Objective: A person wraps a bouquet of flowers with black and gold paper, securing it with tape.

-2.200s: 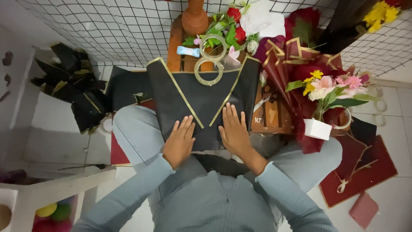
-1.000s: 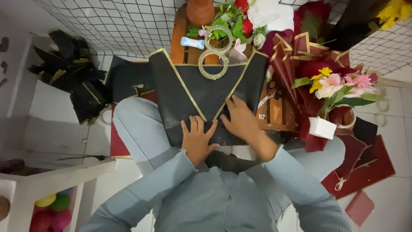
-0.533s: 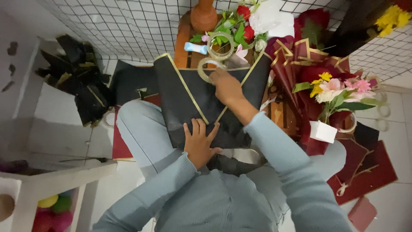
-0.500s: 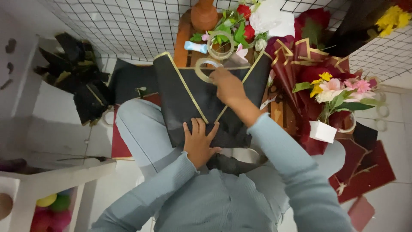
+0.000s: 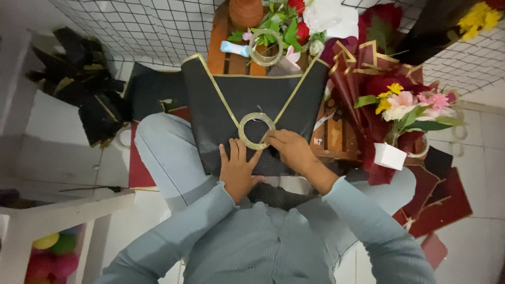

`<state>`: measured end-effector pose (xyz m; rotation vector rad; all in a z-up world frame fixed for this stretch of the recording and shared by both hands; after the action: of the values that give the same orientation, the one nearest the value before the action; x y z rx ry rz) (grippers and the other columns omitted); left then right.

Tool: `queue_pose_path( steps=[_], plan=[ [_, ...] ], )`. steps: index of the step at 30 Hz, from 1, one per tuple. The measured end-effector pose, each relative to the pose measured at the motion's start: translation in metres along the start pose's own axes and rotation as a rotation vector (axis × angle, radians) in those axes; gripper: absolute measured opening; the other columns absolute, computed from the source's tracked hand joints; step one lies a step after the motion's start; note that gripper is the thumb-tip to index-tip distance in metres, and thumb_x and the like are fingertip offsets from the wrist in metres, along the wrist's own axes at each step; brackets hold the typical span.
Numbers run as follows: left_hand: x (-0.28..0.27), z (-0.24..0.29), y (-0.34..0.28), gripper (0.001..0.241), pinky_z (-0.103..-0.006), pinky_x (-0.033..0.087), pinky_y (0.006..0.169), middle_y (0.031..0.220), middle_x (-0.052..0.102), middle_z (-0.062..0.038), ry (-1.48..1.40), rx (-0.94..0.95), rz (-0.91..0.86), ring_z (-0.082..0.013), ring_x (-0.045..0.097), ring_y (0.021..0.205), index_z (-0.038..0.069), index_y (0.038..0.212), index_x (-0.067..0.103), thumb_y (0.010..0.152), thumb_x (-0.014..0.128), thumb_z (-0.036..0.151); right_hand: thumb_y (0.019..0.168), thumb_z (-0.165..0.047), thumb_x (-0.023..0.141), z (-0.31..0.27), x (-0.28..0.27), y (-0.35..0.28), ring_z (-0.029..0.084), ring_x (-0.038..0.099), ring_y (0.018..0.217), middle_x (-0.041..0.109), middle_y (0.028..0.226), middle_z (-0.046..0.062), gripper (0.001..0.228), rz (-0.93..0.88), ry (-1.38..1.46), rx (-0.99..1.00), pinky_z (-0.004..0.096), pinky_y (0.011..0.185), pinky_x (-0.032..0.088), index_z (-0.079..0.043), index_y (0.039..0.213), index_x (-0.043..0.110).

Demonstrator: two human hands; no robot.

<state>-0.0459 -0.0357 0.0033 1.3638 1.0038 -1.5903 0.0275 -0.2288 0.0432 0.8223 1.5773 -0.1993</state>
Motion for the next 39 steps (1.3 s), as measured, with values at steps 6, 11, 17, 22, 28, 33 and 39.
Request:
queue_pose_path(
  steps=[6, 11, 17, 22, 28, 33, 39],
  plan=[
    [-0.003, 0.004, -0.007, 0.109, -0.0754, 0.018, 0.114, 0.149, 0.036, -0.037, 0.07, 0.02, 0.054, -0.0549, 0.027, 0.146, 0.023, 0.163, 0.025, 0.077, 0.065, 0.077, 0.1, -0.006, 0.055, 0.005, -0.006, 0.015, 0.022, 0.065, 0.099, 0.068, 0.116, 0.004, 0.019, -0.068, -0.061, 0.053, 0.033, 0.084, 0.052, -0.012, 0.108, 0.071],
    [-0.006, 0.002, -0.011, 0.11, -0.0742, 0.019, 0.114, 0.15, 0.035, -0.039, 0.057, 0.037, 0.053, -0.0561, 0.027, 0.146, 0.02, 0.163, 0.026, 0.078, 0.067, 0.076, 0.098, -0.006, 0.058, -0.004, -0.016, 0.022, 0.022, 0.067, 0.096, 0.069, 0.115, 0.006, 0.021, -0.094, -0.075, 0.073, 0.032, 0.077, 0.052, -0.011, 0.11, 0.075],
    [-0.02, -0.01, -0.018, 0.077, -0.0732, 0.02, 0.114, 0.154, 0.031, -0.039, -0.242, 0.052, 0.073, -0.0546, 0.025, 0.148, 0.015, 0.157, 0.04, 0.094, 0.062, 0.053, 0.093, 0.0, 0.062, -0.011, -0.023, 0.017, 0.026, 0.067, 0.104, 0.067, 0.127, 0.011, 0.036, -0.088, 0.003, 0.108, 0.031, 0.079, 0.055, -0.009, 0.127, 0.071],
    [-0.045, -0.037, -0.014, 0.045, -0.0757, 0.023, 0.111, 0.15, 0.044, -0.034, -0.375, 0.067, 0.27, -0.0507, 0.035, 0.146, 0.009, 0.141, 0.061, 0.099, 0.055, 0.024, 0.087, 0.001, 0.064, -0.001, -0.045, 0.025, 0.032, 0.072, 0.099, 0.071, 0.119, 0.012, 0.026, -0.044, 0.164, 0.229, 0.041, 0.08, 0.058, -0.002, 0.111, 0.075],
    [-0.056, -0.086, 0.004, 0.041, -0.0622, 0.027, 0.118, 0.145, 0.052, -0.026, -0.519, -0.081, 0.359, -0.0499, 0.038, 0.145, 0.008, 0.134, 0.066, 0.095, 0.055, 0.005, 0.092, 0.0, 0.062, 0.048, -0.064, 0.079, 0.028, 0.071, 0.105, 0.071, 0.112, 0.009, 0.026, 0.165, 0.144, 0.258, 0.038, 0.091, 0.056, -0.009, 0.114, 0.074],
    [-0.062, -0.107, 0.039, 0.034, -0.0614, 0.023, 0.121, 0.147, 0.05, -0.022, -0.721, -0.198, 0.346, -0.0464, 0.034, 0.147, 0.007, 0.135, 0.065, 0.104, 0.052, 0.01, 0.1, -0.01, 0.055, 0.093, -0.042, 0.143, 0.032, 0.062, 0.119, 0.056, 0.135, 0.015, 0.04, -0.123, -0.186, 0.439, 0.04, 0.091, 0.056, -0.006, 0.139, 0.064],
    [-0.086, -0.1, 0.067, 0.031, -0.0556, 0.028, 0.12, 0.143, 0.054, -0.026, -0.753, -0.222, 0.391, -0.0462, 0.039, 0.145, 0.003, 0.129, 0.068, 0.1, 0.057, 0.008, 0.087, -0.042, 0.075, 0.13, 0.012, 0.174, 0.025, 0.06, 0.096, 0.061, 0.104, 0.007, 0.035, -0.134, -0.481, 0.284, 0.04, 0.085, 0.047, -0.012, 0.106, 0.078]
  ],
)
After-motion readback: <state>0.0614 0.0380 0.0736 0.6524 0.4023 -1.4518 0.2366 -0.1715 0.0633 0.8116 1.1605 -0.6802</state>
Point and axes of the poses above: each hand's wrist, its own y-axis towards the middle knuckle, its own x-axis out of the palm, z = x × y, the point moved 1 cm from there along y, towards the middle knuckle
